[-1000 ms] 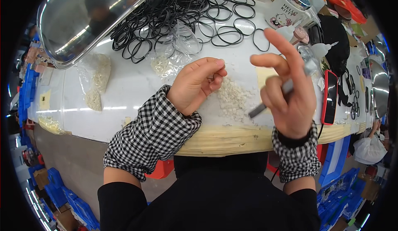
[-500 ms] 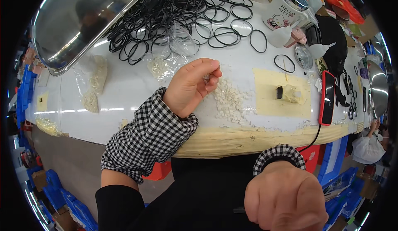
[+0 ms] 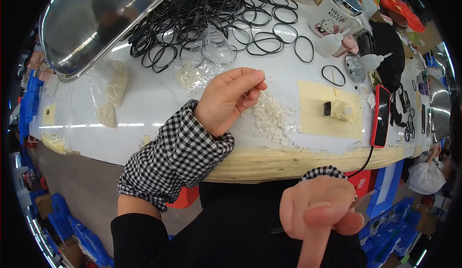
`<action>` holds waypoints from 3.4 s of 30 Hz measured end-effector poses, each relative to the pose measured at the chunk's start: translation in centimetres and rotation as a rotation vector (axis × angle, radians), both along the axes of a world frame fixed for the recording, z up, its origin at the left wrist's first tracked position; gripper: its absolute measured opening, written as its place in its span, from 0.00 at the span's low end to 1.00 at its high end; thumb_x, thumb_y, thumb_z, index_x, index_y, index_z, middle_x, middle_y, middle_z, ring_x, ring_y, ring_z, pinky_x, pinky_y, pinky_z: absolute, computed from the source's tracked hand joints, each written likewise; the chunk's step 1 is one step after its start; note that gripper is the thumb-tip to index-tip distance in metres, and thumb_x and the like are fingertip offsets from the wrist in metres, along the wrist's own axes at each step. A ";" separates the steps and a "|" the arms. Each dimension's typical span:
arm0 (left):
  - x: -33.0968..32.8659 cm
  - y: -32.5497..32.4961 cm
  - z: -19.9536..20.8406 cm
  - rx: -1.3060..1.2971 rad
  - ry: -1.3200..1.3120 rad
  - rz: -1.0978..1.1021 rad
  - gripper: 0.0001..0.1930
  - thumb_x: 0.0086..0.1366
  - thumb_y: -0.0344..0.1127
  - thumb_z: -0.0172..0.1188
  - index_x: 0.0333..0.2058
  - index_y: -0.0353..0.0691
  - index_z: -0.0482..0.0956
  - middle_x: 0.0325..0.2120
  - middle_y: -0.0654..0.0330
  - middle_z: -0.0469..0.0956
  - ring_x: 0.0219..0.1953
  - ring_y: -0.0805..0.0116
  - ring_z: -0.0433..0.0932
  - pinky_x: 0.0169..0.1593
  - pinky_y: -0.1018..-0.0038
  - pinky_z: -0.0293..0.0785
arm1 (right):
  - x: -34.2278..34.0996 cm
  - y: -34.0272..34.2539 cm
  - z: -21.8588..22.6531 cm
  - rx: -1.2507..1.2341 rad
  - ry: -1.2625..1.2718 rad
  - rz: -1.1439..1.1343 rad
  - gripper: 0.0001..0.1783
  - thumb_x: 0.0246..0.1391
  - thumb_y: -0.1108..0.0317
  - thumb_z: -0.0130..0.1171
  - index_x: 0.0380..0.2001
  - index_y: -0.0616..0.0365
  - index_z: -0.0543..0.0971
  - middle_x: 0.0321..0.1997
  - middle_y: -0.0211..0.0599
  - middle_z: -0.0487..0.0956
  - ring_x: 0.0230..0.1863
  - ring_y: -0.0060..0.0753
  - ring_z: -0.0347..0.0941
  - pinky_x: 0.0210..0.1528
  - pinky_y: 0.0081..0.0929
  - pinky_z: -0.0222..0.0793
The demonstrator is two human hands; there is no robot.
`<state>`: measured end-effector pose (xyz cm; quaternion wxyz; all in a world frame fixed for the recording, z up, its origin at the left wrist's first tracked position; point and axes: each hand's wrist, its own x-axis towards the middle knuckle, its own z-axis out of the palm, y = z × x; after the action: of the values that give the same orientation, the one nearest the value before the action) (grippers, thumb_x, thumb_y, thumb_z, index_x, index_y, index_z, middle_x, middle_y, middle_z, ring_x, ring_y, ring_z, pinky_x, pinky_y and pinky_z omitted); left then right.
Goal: Manually joining small white components onto black wire loops at a workbench.
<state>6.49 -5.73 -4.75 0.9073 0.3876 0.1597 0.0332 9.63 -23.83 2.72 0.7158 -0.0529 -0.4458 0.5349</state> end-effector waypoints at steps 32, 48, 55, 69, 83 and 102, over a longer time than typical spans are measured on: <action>0.0 -1.0 0.0 -0.014 -0.103 0.008 0.08 0.63 0.34 0.58 0.37 0.36 0.75 0.20 0.73 0.67 0.20 0.84 0.58 0.25 0.86 0.54 | 6.6 4.0 -3.8 -0.765 -0.991 -1.130 0.05 0.52 0.73 0.57 0.29 0.62 0.72 0.22 0.28 0.70 0.16 0.13 0.55 0.18 0.16 0.50; -0.1 -1.6 0.0 -0.164 -0.178 -0.054 0.09 0.69 0.39 0.49 0.36 0.39 0.72 0.21 0.73 0.63 0.23 0.83 0.57 0.30 0.84 0.58 | 5.5 4.2 -4.3 -0.685 -1.049 -1.226 0.05 0.49 0.76 0.57 0.27 0.61 0.71 0.21 0.24 0.67 0.15 0.10 0.52 0.15 0.14 0.46; 0.1 -1.5 -0.7 -0.152 -0.210 -0.099 0.12 0.70 0.41 0.46 0.36 0.39 0.72 0.23 0.73 0.63 0.23 0.84 0.56 0.33 0.85 0.60 | 5.7 4.3 -4.3 -0.612 -1.075 -1.223 0.06 0.50 0.75 0.58 0.29 0.60 0.71 0.22 0.24 0.69 0.15 0.09 0.52 0.16 0.12 0.46; 0.1 -0.2 -1.0 -0.205 -0.276 -0.233 0.12 0.70 0.44 0.46 0.36 0.41 0.68 0.23 0.72 0.61 0.24 0.83 0.56 0.35 0.83 0.60 | 6.9 3.6 -3.2 -0.539 -1.571 -1.264 0.16 0.50 0.57 0.62 0.25 0.57 0.70 0.21 0.35 0.73 0.21 0.37 0.70 0.21 0.29 0.63; 0.0 -0.8 -0.6 -0.238 -0.310 -0.198 0.12 0.69 0.46 0.47 0.37 0.43 0.68 0.23 0.73 0.62 0.25 0.83 0.57 0.36 0.83 0.60 | 6.4 3.9 -4.0 -0.571 -1.474 -1.250 0.16 0.52 0.58 0.60 0.22 0.57 0.69 0.16 0.33 0.69 0.17 0.35 0.67 0.18 0.29 0.59; 0.0 -0.8 -0.8 -0.252 -0.351 -0.221 0.10 0.69 0.44 0.48 0.36 0.44 0.67 0.22 0.73 0.61 0.24 0.83 0.57 0.39 0.81 0.63 | 6.4 3.9 -4.1 -0.532 -1.431 -1.233 0.15 0.51 0.59 0.60 0.21 0.57 0.70 0.16 0.33 0.69 0.15 0.35 0.66 0.17 0.27 0.59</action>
<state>6.53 -6.52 -5.51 0.9604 0.2749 -0.0409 -0.0198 16.04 -19.90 -1.36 0.3954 -0.7477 -0.5334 -0.0082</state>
